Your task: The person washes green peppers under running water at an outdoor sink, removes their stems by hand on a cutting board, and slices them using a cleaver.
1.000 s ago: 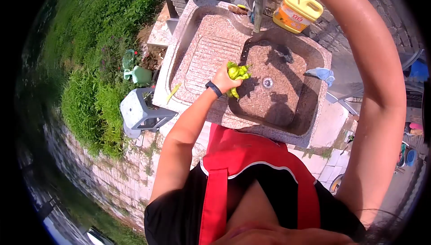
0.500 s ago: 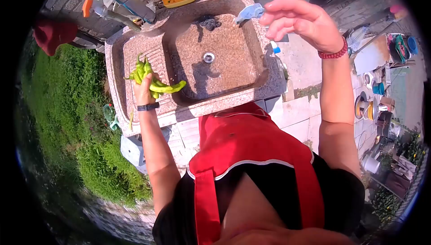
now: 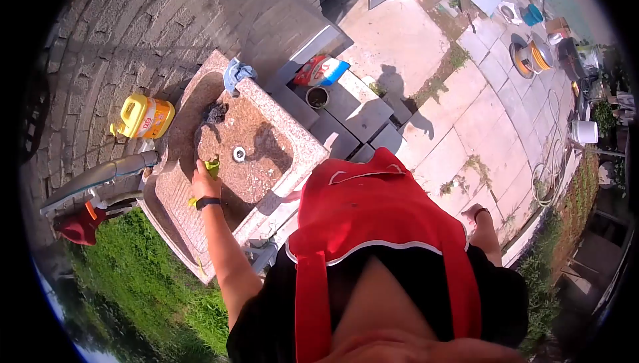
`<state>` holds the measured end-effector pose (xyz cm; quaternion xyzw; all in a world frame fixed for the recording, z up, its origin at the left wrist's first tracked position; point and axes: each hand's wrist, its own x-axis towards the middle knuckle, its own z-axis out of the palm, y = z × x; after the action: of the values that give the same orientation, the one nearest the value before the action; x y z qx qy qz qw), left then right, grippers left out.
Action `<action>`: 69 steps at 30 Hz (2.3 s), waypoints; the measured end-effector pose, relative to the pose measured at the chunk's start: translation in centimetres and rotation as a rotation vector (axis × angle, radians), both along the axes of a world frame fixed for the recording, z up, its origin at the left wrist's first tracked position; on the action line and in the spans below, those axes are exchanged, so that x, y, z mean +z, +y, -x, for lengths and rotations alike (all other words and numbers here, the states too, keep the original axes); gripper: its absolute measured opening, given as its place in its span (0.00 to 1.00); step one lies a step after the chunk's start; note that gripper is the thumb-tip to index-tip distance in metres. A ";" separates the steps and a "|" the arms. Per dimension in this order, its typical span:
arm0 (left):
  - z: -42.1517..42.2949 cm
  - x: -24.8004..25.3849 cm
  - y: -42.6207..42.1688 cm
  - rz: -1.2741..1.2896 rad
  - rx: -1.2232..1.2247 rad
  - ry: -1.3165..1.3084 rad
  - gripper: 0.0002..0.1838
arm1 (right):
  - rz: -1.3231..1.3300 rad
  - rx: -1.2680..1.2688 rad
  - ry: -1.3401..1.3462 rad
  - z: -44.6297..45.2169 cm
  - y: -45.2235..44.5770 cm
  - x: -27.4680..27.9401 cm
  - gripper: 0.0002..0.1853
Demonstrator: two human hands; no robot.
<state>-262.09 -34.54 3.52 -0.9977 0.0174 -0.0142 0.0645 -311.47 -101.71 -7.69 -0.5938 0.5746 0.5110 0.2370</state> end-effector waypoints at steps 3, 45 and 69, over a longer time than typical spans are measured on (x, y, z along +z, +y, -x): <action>-1.7 0.6 -3.2 0.358 0.133 -0.028 0.46 | 0.180 0.358 -0.122 -1.8 0.3 -2.9 0.25; -70.5 6.3 -76.6 1.175 0.048 -0.032 0.50 | 0.170 1.143 -1.774 -123.3 -46.4 11.3 0.14; -127.7 6.9 -66.2 1.188 0.209 0.025 0.53 | 0.254 0.727 -0.374 -152.8 -56.0 2.0 0.14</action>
<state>-134.41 -100.69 10.38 -0.8594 -0.0908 -0.0031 -0.5032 -158.72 -157.71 -5.74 -0.8646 0.3335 0.3699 0.0665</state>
